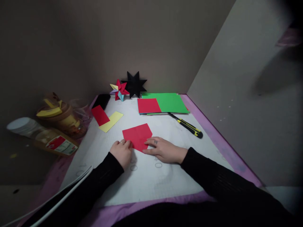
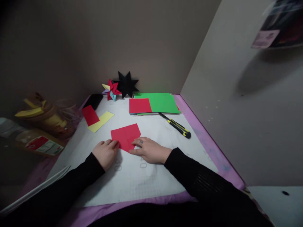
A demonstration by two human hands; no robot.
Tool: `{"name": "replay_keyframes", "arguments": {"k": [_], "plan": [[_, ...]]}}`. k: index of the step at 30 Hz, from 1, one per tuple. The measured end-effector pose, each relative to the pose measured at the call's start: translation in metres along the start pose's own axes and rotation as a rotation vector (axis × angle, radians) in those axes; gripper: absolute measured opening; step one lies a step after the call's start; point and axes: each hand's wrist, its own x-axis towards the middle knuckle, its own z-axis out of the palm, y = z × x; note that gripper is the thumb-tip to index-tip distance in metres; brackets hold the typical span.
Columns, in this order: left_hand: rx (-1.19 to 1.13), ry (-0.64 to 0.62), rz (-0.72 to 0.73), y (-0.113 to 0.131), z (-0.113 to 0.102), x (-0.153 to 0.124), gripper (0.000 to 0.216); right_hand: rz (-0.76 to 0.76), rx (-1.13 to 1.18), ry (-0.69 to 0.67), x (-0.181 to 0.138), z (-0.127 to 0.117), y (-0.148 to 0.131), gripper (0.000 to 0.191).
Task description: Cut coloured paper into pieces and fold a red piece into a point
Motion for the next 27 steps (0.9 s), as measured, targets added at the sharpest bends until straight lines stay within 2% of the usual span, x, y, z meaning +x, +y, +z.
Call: {"name": "replay_keyframes", "arguments": {"k": [2, 8, 10, 12, 13, 15, 17, 21, 24, 27], "plan": [[0.07, -0.027, -0.089, 0.002, -0.008, -0.003, 0.033, -0.001, -0.005, 0.004, 0.0, 0.0, 0.0, 0.042], [0.137, -0.025, -0.199, 0.0, -0.017, -0.009, 0.031, -0.004, -0.01, 0.013, 0.0, -0.002, -0.002, 0.041], [0.099, 0.038, -0.136, 0.001, -0.011, -0.008, 0.032, 0.001, -0.003, 0.021, 0.0, -0.002, -0.002, 0.04], [0.027, 0.098, 0.01, 0.003, 0.002, -0.006, 0.04, 0.002, 0.02, 0.033, 0.0, 0.0, -0.002, 0.039], [-0.012, 0.09, 0.095, 0.005, 0.01, -0.005, 0.046, 0.013, 0.035, 0.043, 0.0, 0.001, -0.002, 0.038], [-0.066, 0.069, 0.122, 0.007, 0.024, -0.004, 0.052, 0.094, 0.052, 0.072, 0.0, 0.002, 0.0, 0.037], [-0.104, 0.057, 0.119, 0.009, 0.033, -0.003, 0.053, 0.251, 0.029, 0.097, 0.0, 0.003, 0.004, 0.034], [-0.167, 0.088, 0.116, 0.006, 0.033, -0.003, 0.05, 0.561, -0.084, 0.118, -0.001, 0.002, 0.017, 0.033], [-0.229, 0.173, 0.082, -0.003, 0.025, 0.001, 0.04, 0.63, -0.097, 0.175, -0.003, 0.002, 0.024, 0.038], [-0.274, 0.278, -0.074, -0.016, 0.021, 0.007, 0.036, 0.59, -0.044, 0.287, -0.003, 0.001, 0.024, 0.027]]}}
